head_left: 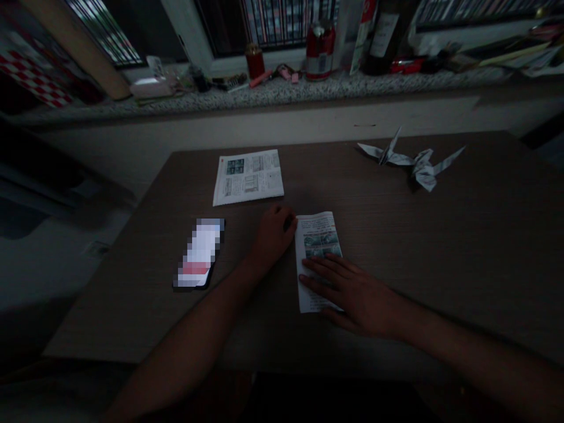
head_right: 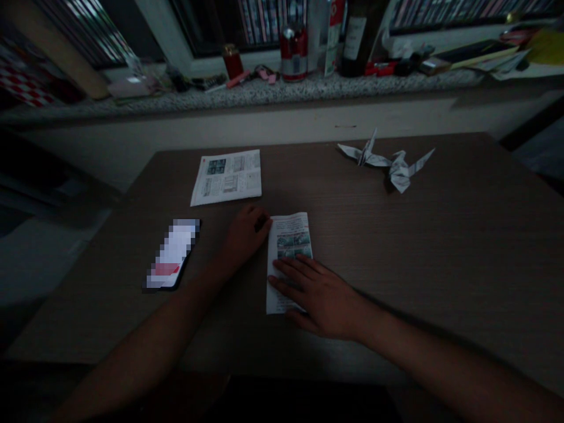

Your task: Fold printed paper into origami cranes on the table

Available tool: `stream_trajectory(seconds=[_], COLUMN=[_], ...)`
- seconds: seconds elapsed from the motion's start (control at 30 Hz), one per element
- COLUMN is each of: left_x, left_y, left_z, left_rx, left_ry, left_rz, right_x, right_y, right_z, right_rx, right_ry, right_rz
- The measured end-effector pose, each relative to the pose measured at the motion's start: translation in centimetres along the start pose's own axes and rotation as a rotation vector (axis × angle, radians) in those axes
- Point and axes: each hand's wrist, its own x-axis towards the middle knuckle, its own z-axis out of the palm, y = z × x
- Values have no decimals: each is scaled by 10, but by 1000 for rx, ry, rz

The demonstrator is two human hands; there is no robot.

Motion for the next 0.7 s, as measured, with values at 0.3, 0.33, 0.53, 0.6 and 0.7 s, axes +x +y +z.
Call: stream_trajectory(seconds=[0.3, 0.33, 0.53, 0.6, 0.7], left_x=[-1, -1, -4, -7, -11], left_y=[-1, 0, 8, 10, 12], left_z=[3, 2, 3, 6, 11], left_rx=[62, 59, 108, 107, 100], left_ry=[40, 43, -44, -118, -173], left_rz=[-37, -37, 201, 298, 357], right_x=[1, 1, 1, 1, 2], right_y=[-1, -1, -2, -2, -1], right_z=[-1, -2, -2, -1, 1], right_rx=[-23, -27, -12, -9, -2], right_ry=[-20, -25, -14, -9, -16], right_rz=[-1, -3, -3, 0, 5])
